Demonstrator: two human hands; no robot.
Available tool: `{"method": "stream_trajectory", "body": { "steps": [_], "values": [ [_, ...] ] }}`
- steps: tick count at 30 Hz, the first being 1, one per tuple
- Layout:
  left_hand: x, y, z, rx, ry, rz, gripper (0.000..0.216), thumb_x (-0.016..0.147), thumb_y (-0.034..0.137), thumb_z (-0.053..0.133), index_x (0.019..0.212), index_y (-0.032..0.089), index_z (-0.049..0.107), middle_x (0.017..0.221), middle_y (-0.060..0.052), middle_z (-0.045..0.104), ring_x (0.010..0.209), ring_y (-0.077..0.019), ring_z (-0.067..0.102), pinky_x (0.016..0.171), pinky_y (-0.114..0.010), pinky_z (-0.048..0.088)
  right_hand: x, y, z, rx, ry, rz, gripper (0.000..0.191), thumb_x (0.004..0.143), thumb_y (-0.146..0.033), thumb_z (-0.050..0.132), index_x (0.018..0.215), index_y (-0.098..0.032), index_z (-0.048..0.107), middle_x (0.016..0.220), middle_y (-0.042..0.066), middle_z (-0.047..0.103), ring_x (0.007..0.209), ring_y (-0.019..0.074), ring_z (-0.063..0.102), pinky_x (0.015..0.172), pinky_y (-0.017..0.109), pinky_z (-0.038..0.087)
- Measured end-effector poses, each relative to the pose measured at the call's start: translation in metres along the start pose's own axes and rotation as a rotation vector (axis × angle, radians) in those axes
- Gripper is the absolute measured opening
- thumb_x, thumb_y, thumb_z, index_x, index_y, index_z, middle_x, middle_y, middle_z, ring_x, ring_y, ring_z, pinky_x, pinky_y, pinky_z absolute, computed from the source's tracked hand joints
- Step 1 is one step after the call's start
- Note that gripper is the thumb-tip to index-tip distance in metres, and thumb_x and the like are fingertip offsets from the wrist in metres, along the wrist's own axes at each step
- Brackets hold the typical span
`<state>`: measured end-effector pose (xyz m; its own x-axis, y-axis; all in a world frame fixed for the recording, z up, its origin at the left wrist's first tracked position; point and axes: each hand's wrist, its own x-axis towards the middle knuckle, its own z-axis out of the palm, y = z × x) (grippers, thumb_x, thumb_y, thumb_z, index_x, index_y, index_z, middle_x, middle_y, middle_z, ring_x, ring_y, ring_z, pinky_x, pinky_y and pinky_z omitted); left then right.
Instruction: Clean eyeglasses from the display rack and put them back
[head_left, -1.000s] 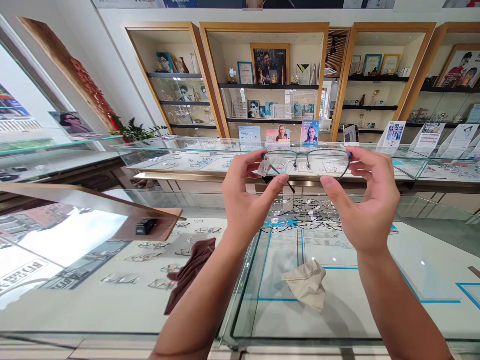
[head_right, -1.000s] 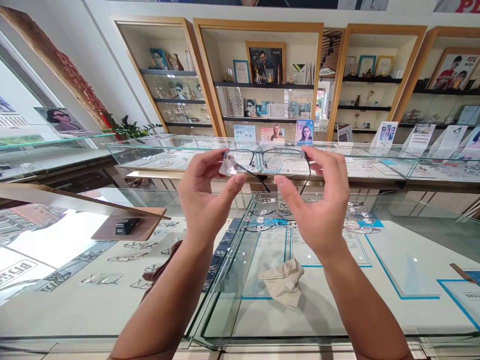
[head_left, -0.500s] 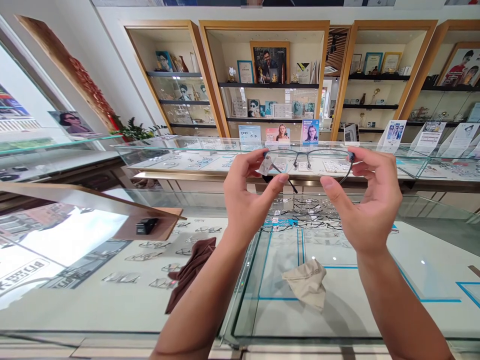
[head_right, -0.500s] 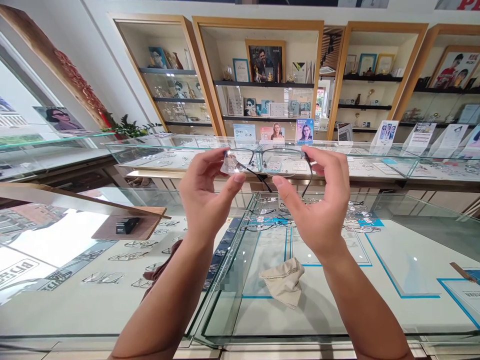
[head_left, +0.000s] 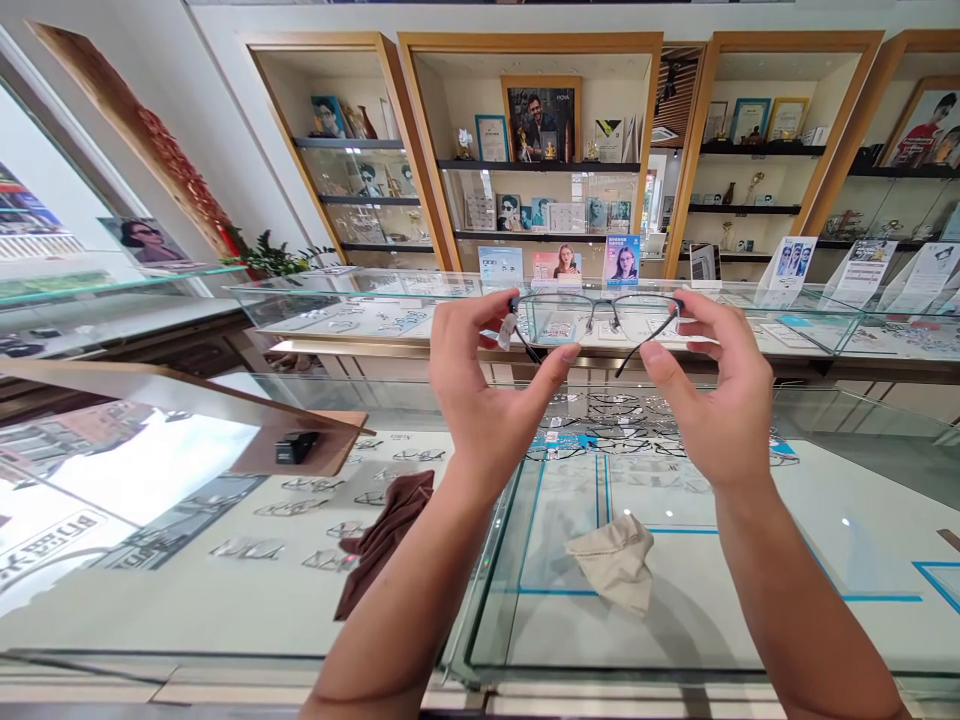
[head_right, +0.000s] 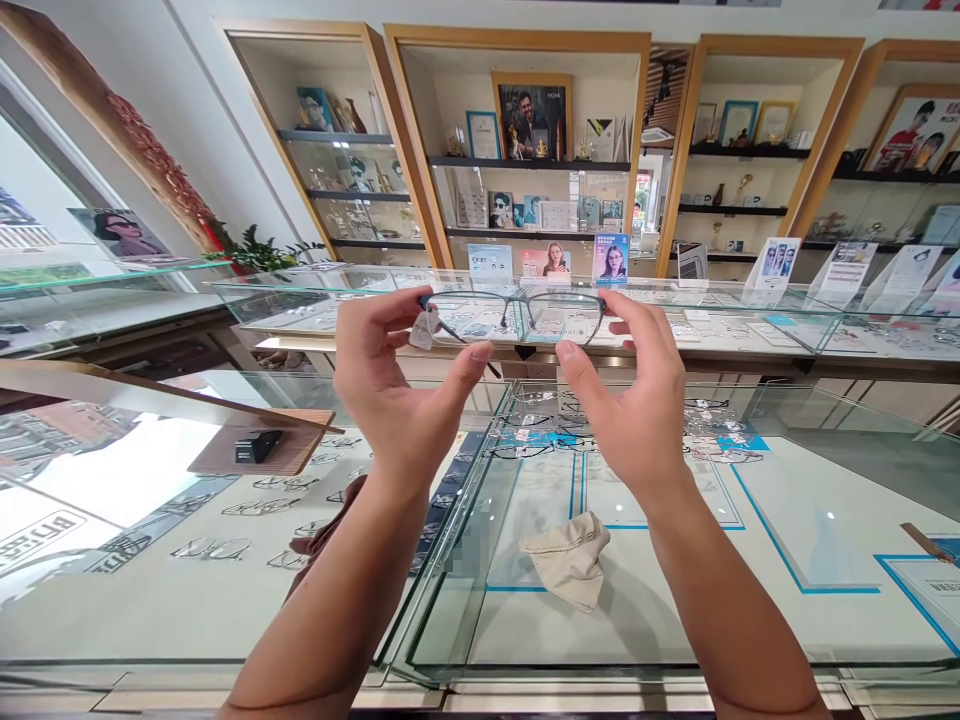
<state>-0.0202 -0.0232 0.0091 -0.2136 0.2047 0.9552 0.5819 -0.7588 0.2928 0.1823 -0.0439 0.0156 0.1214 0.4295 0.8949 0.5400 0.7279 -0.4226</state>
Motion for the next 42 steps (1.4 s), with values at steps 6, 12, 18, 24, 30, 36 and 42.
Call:
{"method": "stream_trajectory", "body": {
  "steps": [6, 12, 18, 24, 30, 36, 42],
  "values": [
    [0.0003, 0.0025, -0.0011, 0.012, -0.003, 0.000, 0.053, 0.081, 0.051, 0.086, 0.123, 0.026, 0.066, 0.111, -0.007, 0.067, 0.105, -0.0235, 0.061, 0.086, -0.038, 0.054, 0.0008, 0.0015, -0.0005, -0.017, -0.002, -0.010, 0.045, 0.095, -0.052, 0.071, 0.134, -0.031, 0.066, 0.130, 0.008, 0.070, 0.112, 0.0267, 0.068, 0.096, 0.051, 0.061],
    [0.0018, 0.0054, -0.0031, 0.010, 0.017, 0.018, 0.052, 0.079, 0.048, 0.089, 0.121, 0.027, 0.067, 0.110, -0.007, 0.067, 0.104, -0.0239, 0.061, 0.085, -0.039, 0.054, 0.0013, 0.0023, 0.0001, -0.023, -0.009, -0.017, 0.045, 0.096, -0.052, 0.070, 0.135, -0.029, 0.067, 0.127, 0.008, 0.070, 0.111, 0.0268, 0.069, 0.096, 0.052, 0.062],
    [0.0016, 0.0050, -0.0033, 0.018, 0.012, 0.006, 0.052, 0.080, 0.051, 0.087, 0.121, 0.027, 0.067, 0.110, -0.006, 0.067, 0.103, -0.0240, 0.061, 0.084, -0.039, 0.055, 0.0012, 0.0021, 0.0005, -0.026, -0.006, -0.021, 0.043, 0.096, -0.052, 0.070, 0.134, -0.031, 0.067, 0.125, 0.007, 0.071, 0.110, 0.0264, 0.069, 0.094, 0.051, 0.063],
    [0.0002, -0.0002, -0.0005, -0.019, -0.013, -0.022, 0.050, 0.084, 0.053, 0.084, 0.122, 0.027, 0.066, 0.111, -0.006, 0.067, 0.104, -0.0228, 0.062, 0.085, -0.037, 0.054, 0.0009, 0.0005, -0.0010, -0.031, 0.024, -0.036, 0.042, 0.095, -0.051, 0.072, 0.131, -0.032, 0.068, 0.124, 0.007, 0.070, 0.109, 0.0260, 0.069, 0.096, 0.051, 0.061],
    [0.0007, 0.0036, -0.0019, -0.005, -0.009, -0.017, 0.051, 0.083, 0.052, 0.085, 0.123, 0.026, 0.066, 0.111, -0.006, 0.066, 0.105, -0.0233, 0.061, 0.086, -0.038, 0.054, 0.0009, 0.0010, 0.0007, -0.020, 0.002, -0.010, 0.042, 0.096, -0.049, 0.070, 0.134, -0.031, 0.067, 0.126, 0.007, 0.070, 0.110, 0.0263, 0.069, 0.097, 0.052, 0.061],
    [0.0011, 0.0040, -0.0018, -0.003, -0.023, -0.026, 0.052, 0.082, 0.050, 0.085, 0.124, 0.026, 0.066, 0.113, -0.007, 0.066, 0.106, -0.0235, 0.060, 0.086, -0.038, 0.053, 0.0005, 0.0024, 0.0023, -0.021, 0.000, -0.011, 0.043, 0.096, -0.050, 0.070, 0.134, -0.030, 0.067, 0.127, 0.008, 0.070, 0.110, 0.0266, 0.069, 0.095, 0.051, 0.062],
    [-0.0005, -0.0024, 0.0016, -0.001, -0.014, -0.024, 0.052, 0.083, 0.053, 0.084, 0.123, 0.025, 0.066, 0.112, -0.006, 0.067, 0.105, -0.0225, 0.062, 0.085, -0.036, 0.054, 0.0000, 0.0036, 0.0023, -0.032, 0.014, -0.019, 0.042, 0.096, -0.050, 0.070, 0.133, -0.031, 0.066, 0.126, 0.007, 0.070, 0.111, 0.0265, 0.068, 0.095, 0.051, 0.061]
  ]
}}
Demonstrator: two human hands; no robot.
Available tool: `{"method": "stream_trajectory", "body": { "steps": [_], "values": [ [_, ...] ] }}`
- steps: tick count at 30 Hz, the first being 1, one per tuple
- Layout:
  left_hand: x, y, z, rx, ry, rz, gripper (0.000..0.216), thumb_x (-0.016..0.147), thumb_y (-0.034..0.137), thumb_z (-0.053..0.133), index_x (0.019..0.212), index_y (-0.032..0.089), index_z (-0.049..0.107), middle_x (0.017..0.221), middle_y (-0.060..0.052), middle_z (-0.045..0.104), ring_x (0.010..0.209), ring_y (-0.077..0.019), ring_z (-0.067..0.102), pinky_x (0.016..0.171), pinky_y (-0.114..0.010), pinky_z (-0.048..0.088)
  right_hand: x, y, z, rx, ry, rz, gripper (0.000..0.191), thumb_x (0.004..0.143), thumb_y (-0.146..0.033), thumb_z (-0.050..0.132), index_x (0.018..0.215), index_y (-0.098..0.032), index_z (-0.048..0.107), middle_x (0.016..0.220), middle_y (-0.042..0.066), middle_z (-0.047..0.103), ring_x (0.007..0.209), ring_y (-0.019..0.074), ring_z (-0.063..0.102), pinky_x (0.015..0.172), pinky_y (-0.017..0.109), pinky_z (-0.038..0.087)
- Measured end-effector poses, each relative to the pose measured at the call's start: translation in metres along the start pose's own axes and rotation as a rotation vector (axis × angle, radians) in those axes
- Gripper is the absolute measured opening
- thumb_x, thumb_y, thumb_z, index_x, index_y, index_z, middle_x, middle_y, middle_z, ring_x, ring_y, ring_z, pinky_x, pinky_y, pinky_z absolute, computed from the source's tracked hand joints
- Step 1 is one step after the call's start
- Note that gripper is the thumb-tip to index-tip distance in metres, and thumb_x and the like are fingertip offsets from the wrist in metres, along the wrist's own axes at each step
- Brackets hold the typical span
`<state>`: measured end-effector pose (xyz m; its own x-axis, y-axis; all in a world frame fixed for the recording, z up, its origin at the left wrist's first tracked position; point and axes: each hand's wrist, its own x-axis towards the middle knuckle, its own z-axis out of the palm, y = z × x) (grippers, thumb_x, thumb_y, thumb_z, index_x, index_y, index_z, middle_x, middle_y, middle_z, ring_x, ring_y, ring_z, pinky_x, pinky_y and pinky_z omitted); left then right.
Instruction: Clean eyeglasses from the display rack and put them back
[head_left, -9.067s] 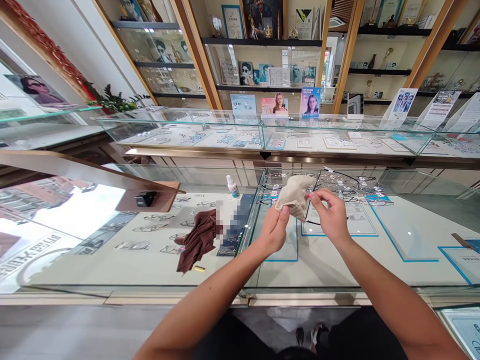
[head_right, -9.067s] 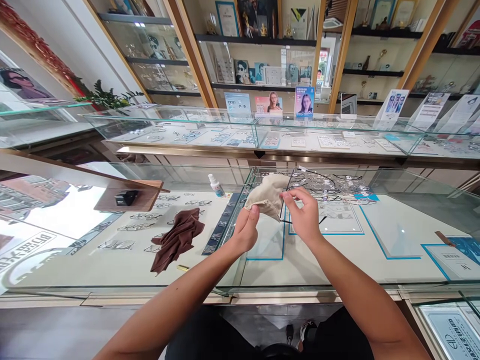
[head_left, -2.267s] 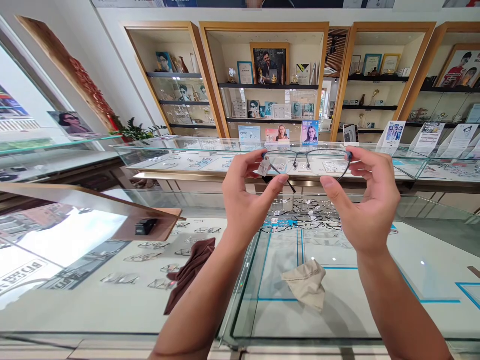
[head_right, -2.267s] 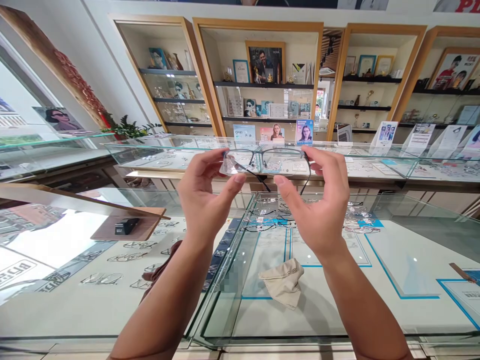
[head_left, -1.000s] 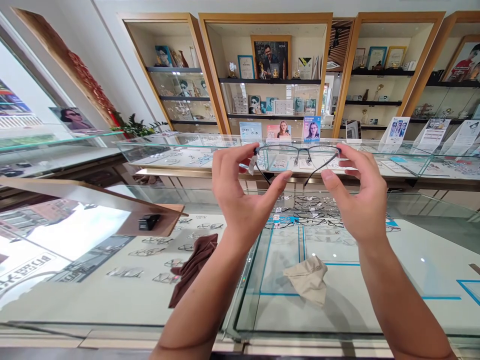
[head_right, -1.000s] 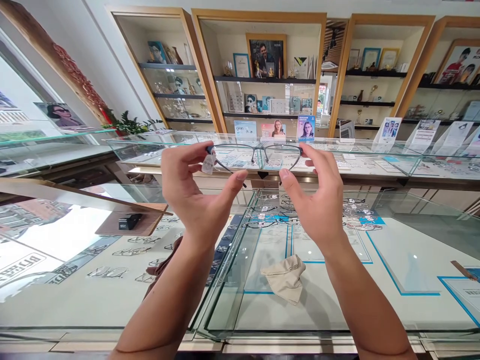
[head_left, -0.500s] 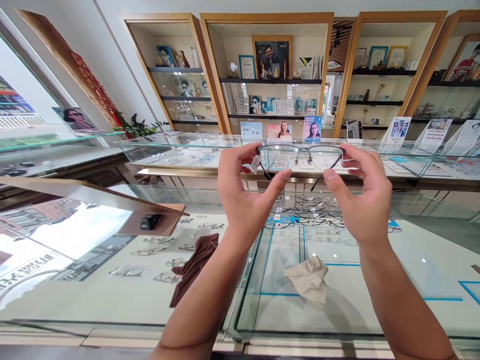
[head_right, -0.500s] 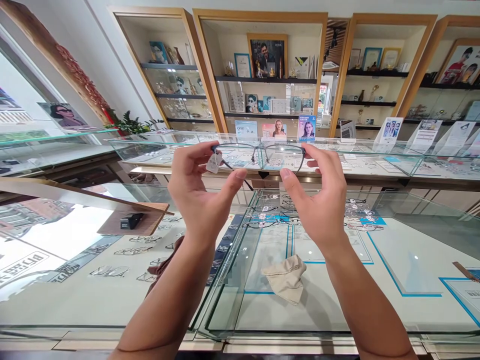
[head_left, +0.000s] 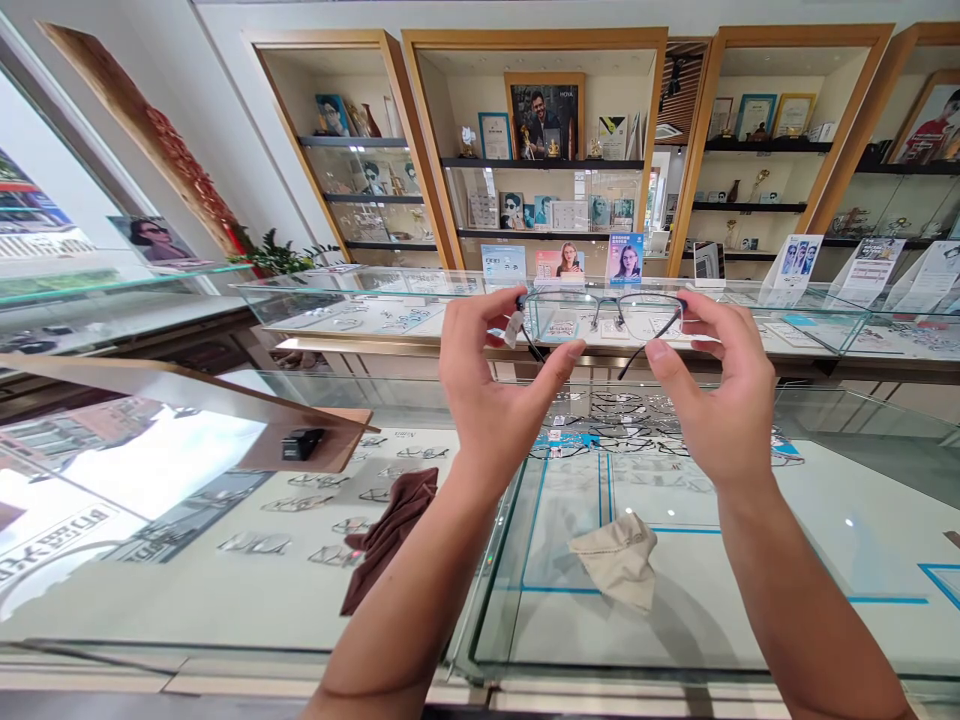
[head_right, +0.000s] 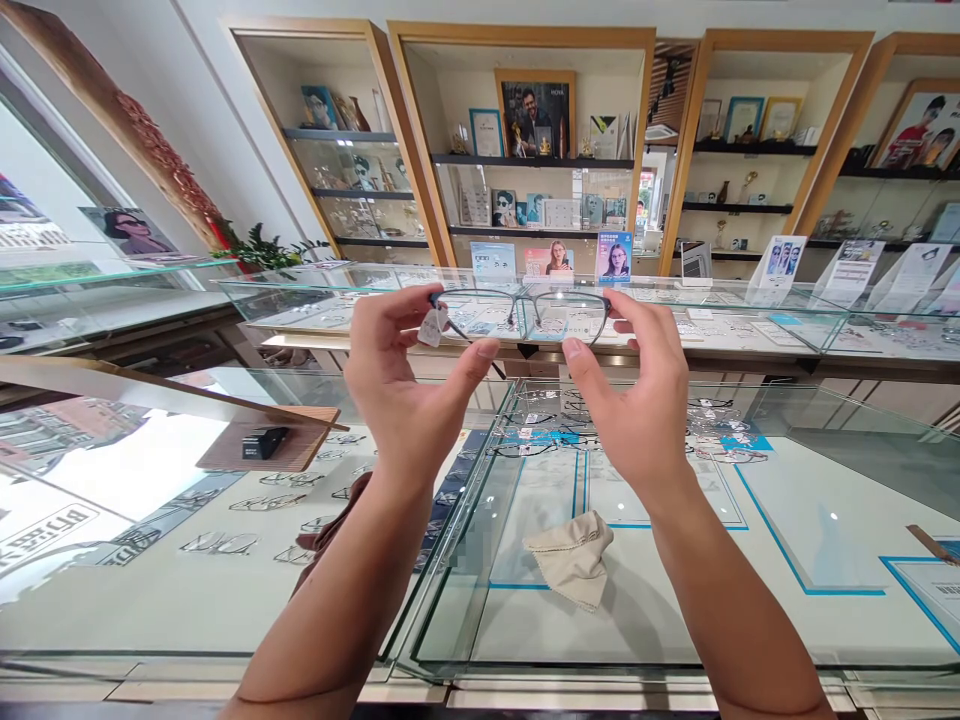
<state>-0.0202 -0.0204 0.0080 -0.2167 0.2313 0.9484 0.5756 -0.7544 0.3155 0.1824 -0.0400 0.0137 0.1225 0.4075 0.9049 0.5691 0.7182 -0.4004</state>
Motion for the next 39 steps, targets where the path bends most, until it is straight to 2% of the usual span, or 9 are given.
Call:
{"method": "stream_trajectory", "body": {
  "steps": [15, 21, 25, 32, 39],
  "values": [
    [-0.002, -0.014, 0.009, -0.160, -0.111, -0.087, 0.046, 0.088, 0.052, 0.080, 0.125, 0.028, 0.067, 0.118, -0.008, 0.071, 0.108, -0.0213, 0.069, 0.089, -0.036, 0.059, 0.001, -0.009, -0.003, -0.019, 0.089, -0.063, 0.045, 0.093, -0.046, 0.073, 0.134, -0.031, 0.065, 0.126, 0.009, 0.065, 0.115, 0.0300, 0.064, 0.097, 0.055, 0.059],
    [-0.003, -0.015, 0.010, -0.184, -0.115, -0.108, 0.046, 0.088, 0.053, 0.080, 0.123, 0.027, 0.068, 0.117, -0.008, 0.072, 0.106, -0.0213, 0.070, 0.087, -0.036, 0.059, 0.000, -0.012, -0.004, 0.002, 0.113, -0.081, 0.043, 0.092, -0.043, 0.075, 0.131, -0.029, 0.067, 0.124, 0.009, 0.067, 0.112, 0.0286, 0.065, 0.095, 0.053, 0.059],
    [-0.004, -0.013, 0.010, -0.148, -0.079, -0.093, 0.048, 0.088, 0.053, 0.080, 0.124, 0.025, 0.067, 0.116, -0.007, 0.071, 0.105, -0.0200, 0.068, 0.085, -0.033, 0.058, 0.000, -0.010, -0.004, 0.032, 0.079, -0.019, 0.043, 0.093, -0.045, 0.075, 0.132, -0.030, 0.067, 0.127, 0.008, 0.067, 0.114, 0.0281, 0.065, 0.098, 0.052, 0.058],
    [-0.003, 0.000, 0.001, 0.045, 0.040, 0.046, 0.051, 0.084, 0.050, 0.085, 0.122, 0.021, 0.067, 0.107, -0.006, 0.067, 0.100, -0.0205, 0.062, 0.087, -0.035, 0.054, 0.002, 0.000, -0.001, 0.185, -0.075, 0.177, 0.041, 0.096, -0.053, 0.069, 0.133, -0.032, 0.070, 0.130, 0.007, 0.070, 0.117, 0.0266, 0.067, 0.100, 0.049, 0.058],
    [-0.002, 0.003, 0.000, 0.083, 0.042, 0.060, 0.054, 0.083, 0.052, 0.085, 0.124, 0.021, 0.066, 0.114, -0.008, 0.068, 0.105, -0.0228, 0.062, 0.089, -0.037, 0.054, 0.001, 0.002, 0.000, 0.251, -0.086, 0.216, 0.045, 0.097, -0.057, 0.067, 0.136, -0.034, 0.070, 0.133, 0.007, 0.072, 0.121, 0.0274, 0.067, 0.104, 0.052, 0.058]
  ]
}}
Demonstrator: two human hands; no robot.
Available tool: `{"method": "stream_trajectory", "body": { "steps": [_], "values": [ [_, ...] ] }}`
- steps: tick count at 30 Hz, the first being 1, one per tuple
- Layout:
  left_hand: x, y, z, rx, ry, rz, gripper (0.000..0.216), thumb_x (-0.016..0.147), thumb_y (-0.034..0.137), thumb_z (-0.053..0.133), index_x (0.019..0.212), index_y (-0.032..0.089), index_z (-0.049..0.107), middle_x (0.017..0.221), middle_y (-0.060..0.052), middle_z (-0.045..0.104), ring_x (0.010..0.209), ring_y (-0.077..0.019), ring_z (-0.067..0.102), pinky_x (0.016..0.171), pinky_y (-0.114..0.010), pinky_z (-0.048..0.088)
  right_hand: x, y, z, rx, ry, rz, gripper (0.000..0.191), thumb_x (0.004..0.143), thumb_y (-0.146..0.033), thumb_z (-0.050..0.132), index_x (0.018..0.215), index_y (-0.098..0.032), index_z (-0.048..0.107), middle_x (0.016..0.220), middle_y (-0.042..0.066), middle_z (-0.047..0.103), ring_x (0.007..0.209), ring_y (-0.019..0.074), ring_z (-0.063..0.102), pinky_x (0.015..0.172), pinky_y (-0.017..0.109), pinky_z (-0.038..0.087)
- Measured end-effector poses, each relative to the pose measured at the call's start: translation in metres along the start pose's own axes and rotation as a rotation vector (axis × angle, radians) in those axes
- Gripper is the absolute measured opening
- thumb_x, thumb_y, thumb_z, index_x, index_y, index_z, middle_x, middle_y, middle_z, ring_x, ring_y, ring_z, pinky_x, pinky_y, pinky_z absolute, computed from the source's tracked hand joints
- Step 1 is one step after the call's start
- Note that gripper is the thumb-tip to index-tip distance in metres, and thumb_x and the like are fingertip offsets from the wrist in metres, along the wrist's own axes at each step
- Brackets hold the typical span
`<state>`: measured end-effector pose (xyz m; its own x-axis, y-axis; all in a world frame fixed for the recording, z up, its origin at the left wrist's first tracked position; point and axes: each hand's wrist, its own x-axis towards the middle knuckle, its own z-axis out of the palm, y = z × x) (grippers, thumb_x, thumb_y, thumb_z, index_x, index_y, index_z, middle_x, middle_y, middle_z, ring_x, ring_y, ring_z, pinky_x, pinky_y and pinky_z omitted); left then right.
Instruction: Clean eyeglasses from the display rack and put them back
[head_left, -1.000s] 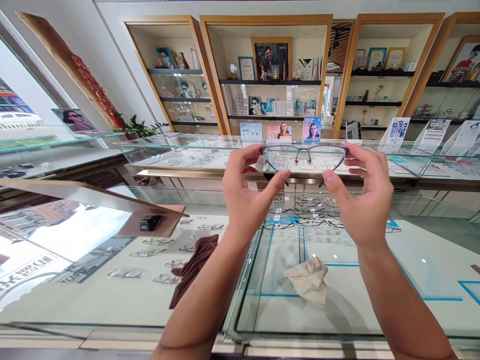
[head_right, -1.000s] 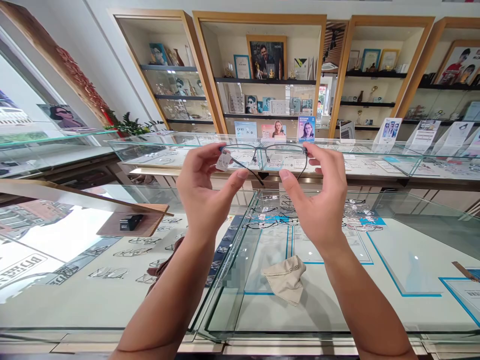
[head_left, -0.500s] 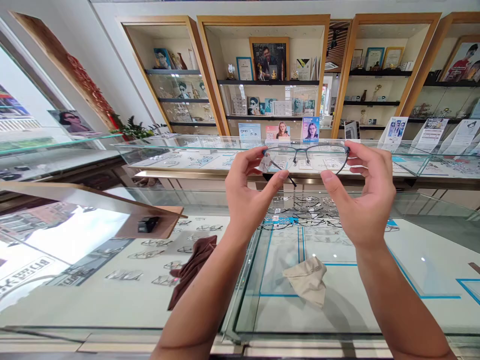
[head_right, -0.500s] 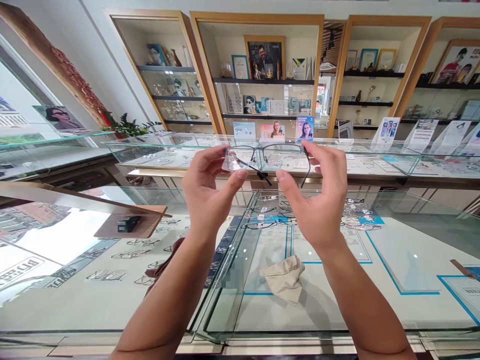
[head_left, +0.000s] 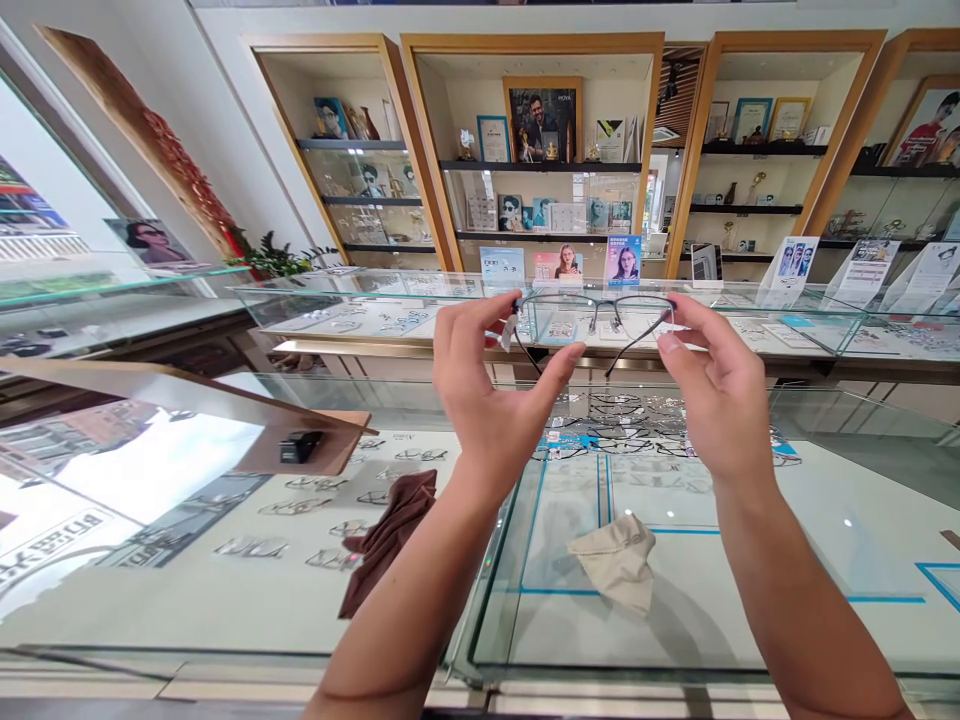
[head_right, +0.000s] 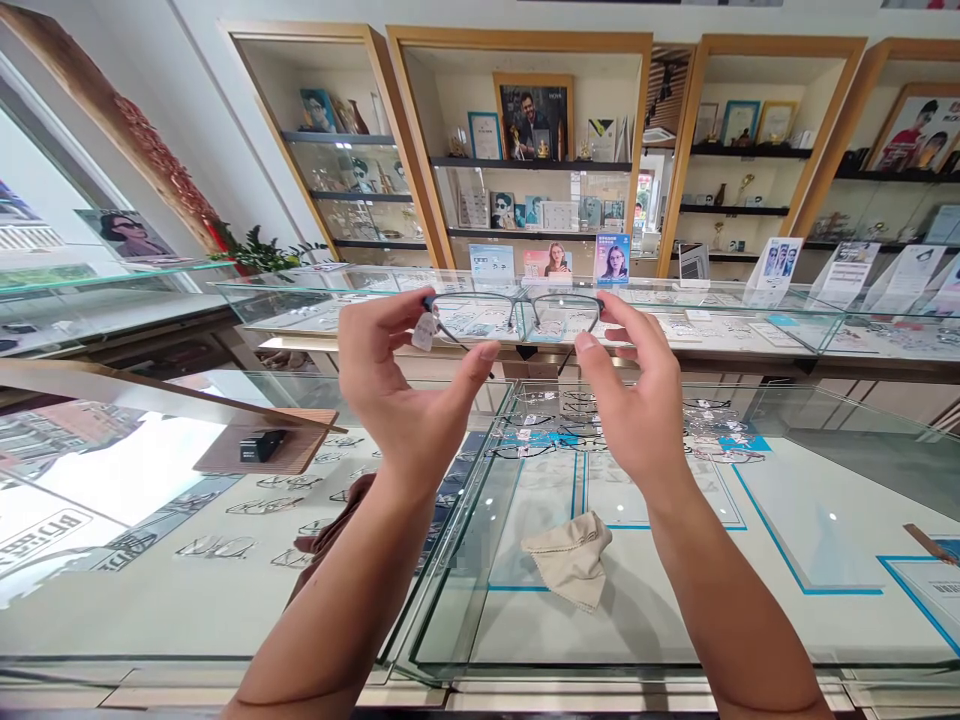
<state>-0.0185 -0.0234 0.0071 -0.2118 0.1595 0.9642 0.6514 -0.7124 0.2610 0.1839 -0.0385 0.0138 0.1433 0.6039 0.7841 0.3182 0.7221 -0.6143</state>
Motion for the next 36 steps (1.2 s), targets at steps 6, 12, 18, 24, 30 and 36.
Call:
{"method": "stream_trajectory", "body": {
  "steps": [6, 12, 18, 24, 30, 36],
  "values": [
    [0.000, -0.002, 0.002, -0.071, 0.000, -0.011, 0.054, 0.082, 0.048, 0.087, 0.126, 0.022, 0.067, 0.119, -0.008, 0.069, 0.109, -0.0233, 0.064, 0.092, -0.037, 0.056, -0.002, -0.002, 0.000, -0.032, 0.018, -0.027, 0.048, 0.099, -0.055, 0.065, 0.141, -0.033, 0.068, 0.138, 0.008, 0.071, 0.127, 0.0299, 0.066, 0.108, 0.057, 0.056],
    [-0.005, -0.017, 0.016, -0.306, -0.102, -0.240, 0.056, 0.087, 0.048, 0.083, 0.136, 0.029, 0.066, 0.130, -0.008, 0.071, 0.114, -0.0216, 0.068, 0.092, -0.034, 0.059, -0.009, -0.009, 0.005, -0.179, 0.061, -0.214, 0.050, 0.102, -0.047, 0.059, 0.152, -0.036, 0.059, 0.147, 0.008, 0.064, 0.132, 0.0315, 0.062, 0.108, 0.060, 0.056],
    [-0.009, -0.026, 0.027, -0.442, -0.104, -0.343, 0.063, 0.082, 0.052, 0.087, 0.137, 0.030, 0.065, 0.138, -0.009, 0.068, 0.118, -0.0226, 0.070, 0.095, -0.034, 0.060, -0.015, -0.015, 0.014, -0.350, 0.091, -0.395, 0.056, 0.101, -0.042, 0.057, 0.157, -0.034, 0.054, 0.148, 0.010, 0.061, 0.141, 0.0350, 0.054, 0.115, 0.065, 0.050],
    [-0.012, -0.026, 0.030, -0.388, -0.033, -0.285, 0.065, 0.084, 0.056, 0.084, 0.138, 0.027, 0.063, 0.140, -0.010, 0.067, 0.120, -0.0235, 0.069, 0.100, -0.035, 0.059, -0.017, -0.013, 0.017, -0.226, 0.126, -0.362, 0.054, 0.101, -0.039, 0.057, 0.155, -0.032, 0.055, 0.150, 0.010, 0.061, 0.139, 0.0337, 0.057, 0.112, 0.062, 0.054],
    [-0.016, -0.019, 0.027, -0.137, 0.089, -0.089, 0.069, 0.085, 0.058, 0.082, 0.140, 0.024, 0.059, 0.140, -0.012, 0.064, 0.127, -0.0270, 0.064, 0.104, -0.042, 0.057, -0.012, -0.005, 0.019, 0.032, 0.148, -0.128, 0.042, 0.104, -0.049, 0.054, 0.140, -0.033, 0.069, 0.148, 0.007, 0.066, 0.142, 0.0300, 0.059, 0.118, 0.059, 0.051],
    [-0.019, -0.015, 0.025, 0.030, 0.176, 0.049, 0.070, 0.083, 0.057, 0.084, 0.138, 0.023, 0.059, 0.131, -0.013, 0.066, 0.127, -0.0299, 0.062, 0.106, -0.047, 0.055, -0.007, 0.003, 0.019, 0.184, 0.084, 0.049, 0.044, 0.104, -0.060, 0.053, 0.137, -0.038, 0.072, 0.148, 0.001, 0.069, 0.143, 0.0276, 0.061, 0.121, 0.058, 0.049]
  ]
}}
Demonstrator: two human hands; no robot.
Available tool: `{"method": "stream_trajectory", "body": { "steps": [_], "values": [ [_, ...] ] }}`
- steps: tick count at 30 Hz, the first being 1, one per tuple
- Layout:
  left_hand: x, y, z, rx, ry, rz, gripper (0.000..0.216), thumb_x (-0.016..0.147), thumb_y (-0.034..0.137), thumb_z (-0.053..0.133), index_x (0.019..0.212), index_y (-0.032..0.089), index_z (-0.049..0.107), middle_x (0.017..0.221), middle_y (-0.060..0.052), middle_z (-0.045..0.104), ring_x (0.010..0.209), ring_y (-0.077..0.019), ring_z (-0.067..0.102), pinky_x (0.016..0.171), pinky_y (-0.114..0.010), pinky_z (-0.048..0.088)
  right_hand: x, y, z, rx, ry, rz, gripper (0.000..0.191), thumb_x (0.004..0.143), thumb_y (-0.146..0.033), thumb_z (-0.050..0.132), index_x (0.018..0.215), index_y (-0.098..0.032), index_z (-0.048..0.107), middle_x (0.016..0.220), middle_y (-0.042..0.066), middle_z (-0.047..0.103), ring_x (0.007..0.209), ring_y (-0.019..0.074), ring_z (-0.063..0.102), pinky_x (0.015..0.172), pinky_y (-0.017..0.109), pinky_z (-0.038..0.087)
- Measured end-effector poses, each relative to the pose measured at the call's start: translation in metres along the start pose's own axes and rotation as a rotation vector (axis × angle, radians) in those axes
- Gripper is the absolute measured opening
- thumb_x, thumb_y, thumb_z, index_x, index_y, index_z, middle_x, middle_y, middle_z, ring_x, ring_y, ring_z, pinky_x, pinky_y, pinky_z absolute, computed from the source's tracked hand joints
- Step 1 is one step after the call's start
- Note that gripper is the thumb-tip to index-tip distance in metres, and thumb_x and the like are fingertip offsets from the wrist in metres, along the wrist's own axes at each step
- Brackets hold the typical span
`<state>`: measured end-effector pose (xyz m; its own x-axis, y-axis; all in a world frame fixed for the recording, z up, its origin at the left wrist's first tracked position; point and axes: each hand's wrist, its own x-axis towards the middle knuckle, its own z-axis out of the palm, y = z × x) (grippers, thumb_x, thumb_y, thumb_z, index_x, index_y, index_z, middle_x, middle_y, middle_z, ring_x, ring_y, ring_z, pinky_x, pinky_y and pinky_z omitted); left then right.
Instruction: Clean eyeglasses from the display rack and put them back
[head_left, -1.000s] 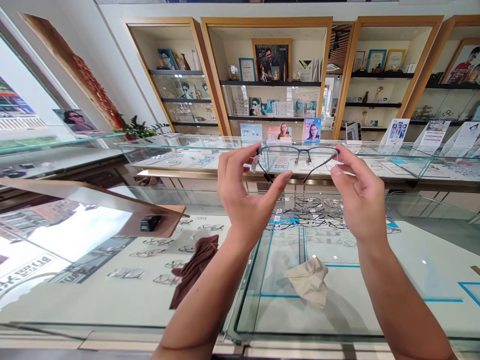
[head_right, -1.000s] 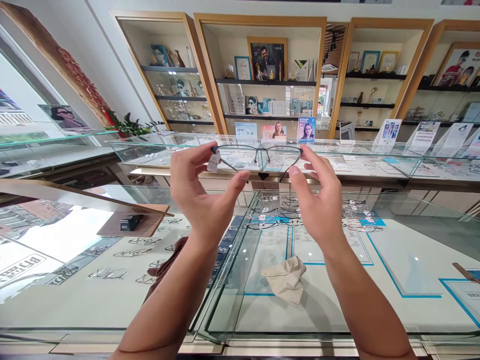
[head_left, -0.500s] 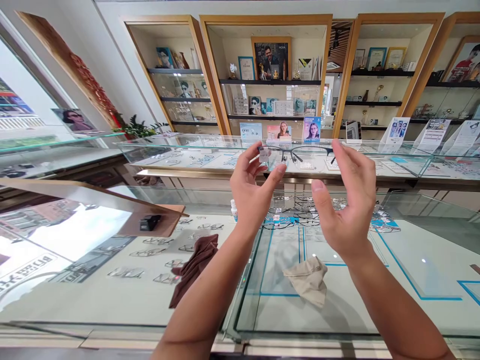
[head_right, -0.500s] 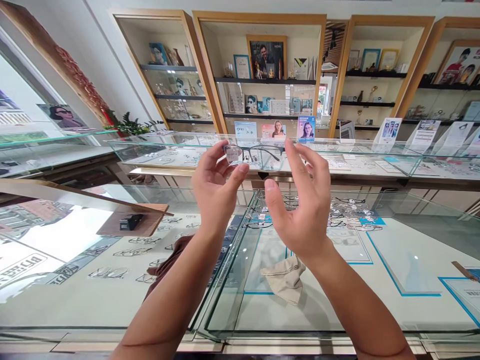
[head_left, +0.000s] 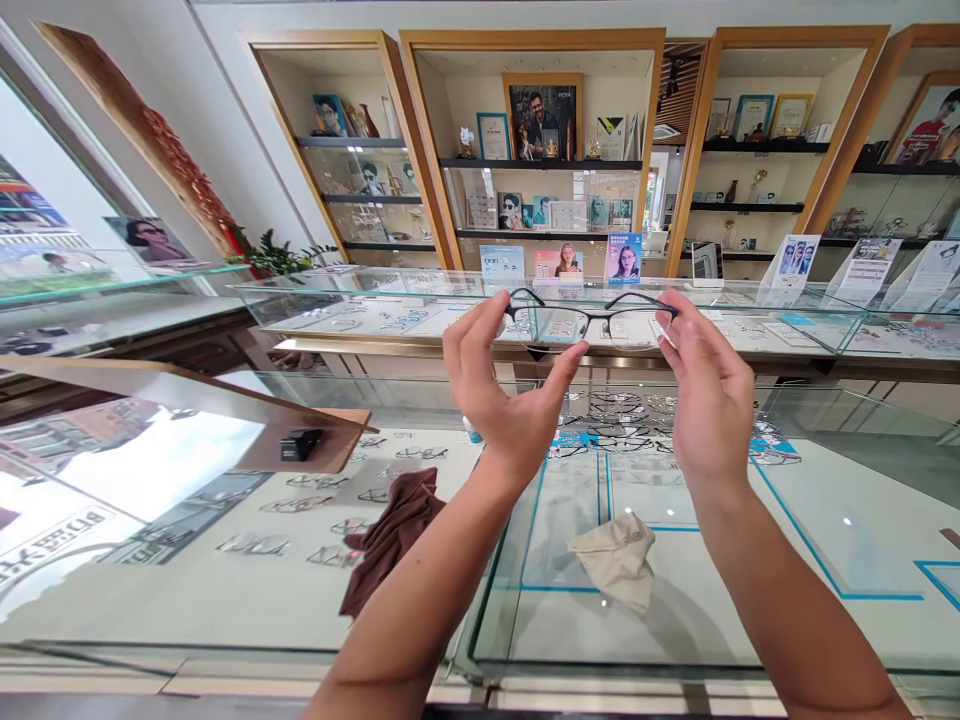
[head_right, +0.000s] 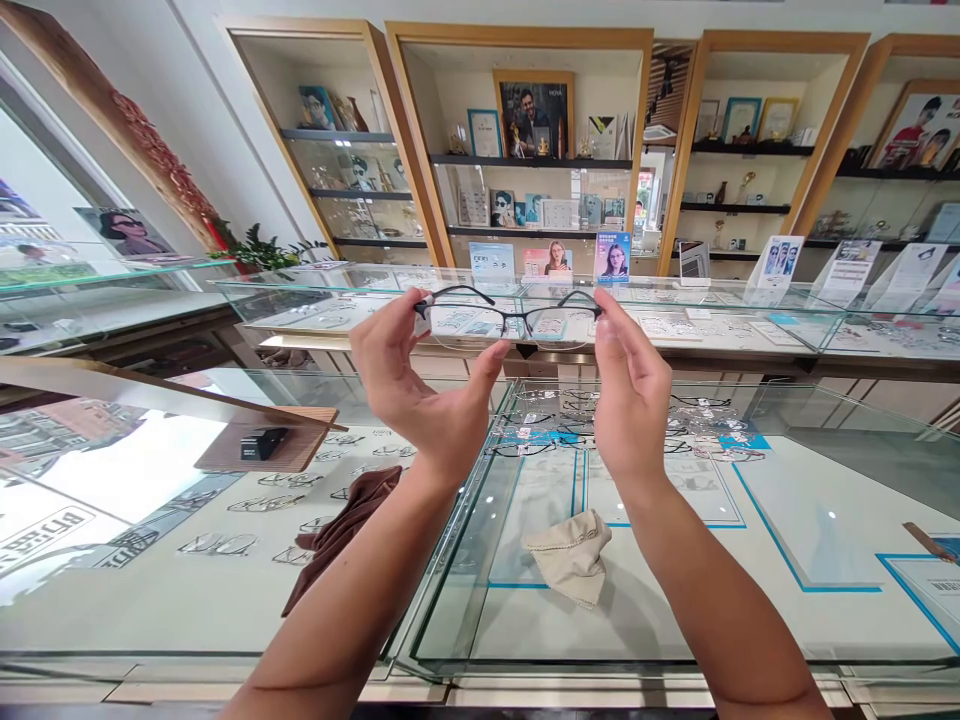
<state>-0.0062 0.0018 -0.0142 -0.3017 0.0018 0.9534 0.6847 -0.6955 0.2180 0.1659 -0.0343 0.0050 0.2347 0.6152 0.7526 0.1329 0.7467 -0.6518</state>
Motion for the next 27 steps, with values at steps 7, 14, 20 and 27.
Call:
{"method": "stream_trajectory", "body": {
  "steps": [7, 14, 20, 27],
  "values": [
    [-0.002, -0.007, 0.003, -0.084, 0.004, 0.023, 0.077, 0.081, 0.060, 0.084, 0.143, 0.024, 0.055, 0.135, -0.013, 0.061, 0.137, -0.0341, 0.056, 0.115, -0.053, 0.050, 0.001, 0.000, 0.000, 0.067, 0.064, 0.012, 0.041, 0.102, -0.059, 0.059, 0.127, -0.033, 0.078, 0.138, 0.003, 0.075, 0.137, 0.0279, 0.066, 0.122, 0.057, 0.048],
    [-0.002, -0.012, 0.005, -0.140, 0.008, 0.028, 0.080, 0.082, 0.063, 0.082, 0.146, 0.025, 0.052, 0.138, -0.013, 0.058, 0.141, -0.0341, 0.054, 0.119, -0.054, 0.048, 0.001, -0.007, 0.001, 0.108, 0.044, -0.016, 0.036, 0.103, -0.055, 0.059, 0.121, -0.031, 0.079, 0.132, 0.004, 0.078, 0.131, 0.0275, 0.070, 0.118, 0.054, 0.052],
    [-0.002, -0.009, 0.005, -0.102, -0.062, -0.073, 0.080, 0.082, 0.065, 0.081, 0.145, 0.024, 0.053, 0.137, -0.013, 0.060, 0.138, -0.0329, 0.055, 0.115, -0.051, 0.050, 0.002, -0.012, 0.001, 0.137, -0.010, 0.029, 0.039, 0.103, -0.060, 0.057, 0.116, -0.029, 0.077, 0.122, 0.005, 0.081, 0.120, 0.0268, 0.075, 0.111, 0.052, 0.058],
    [0.001, 0.002, 0.003, -0.110, -0.058, -0.078, 0.068, 0.083, 0.062, 0.081, 0.136, 0.024, 0.060, 0.126, -0.011, 0.066, 0.120, -0.0267, 0.063, 0.104, -0.044, 0.055, 0.006, -0.005, -0.002, 0.153, -0.038, 0.083, 0.039, 0.102, -0.063, 0.056, 0.115, -0.031, 0.075, 0.118, 0.005, 0.081, 0.117, 0.0246, 0.077, 0.107, 0.048, 0.060]
  ]
}}
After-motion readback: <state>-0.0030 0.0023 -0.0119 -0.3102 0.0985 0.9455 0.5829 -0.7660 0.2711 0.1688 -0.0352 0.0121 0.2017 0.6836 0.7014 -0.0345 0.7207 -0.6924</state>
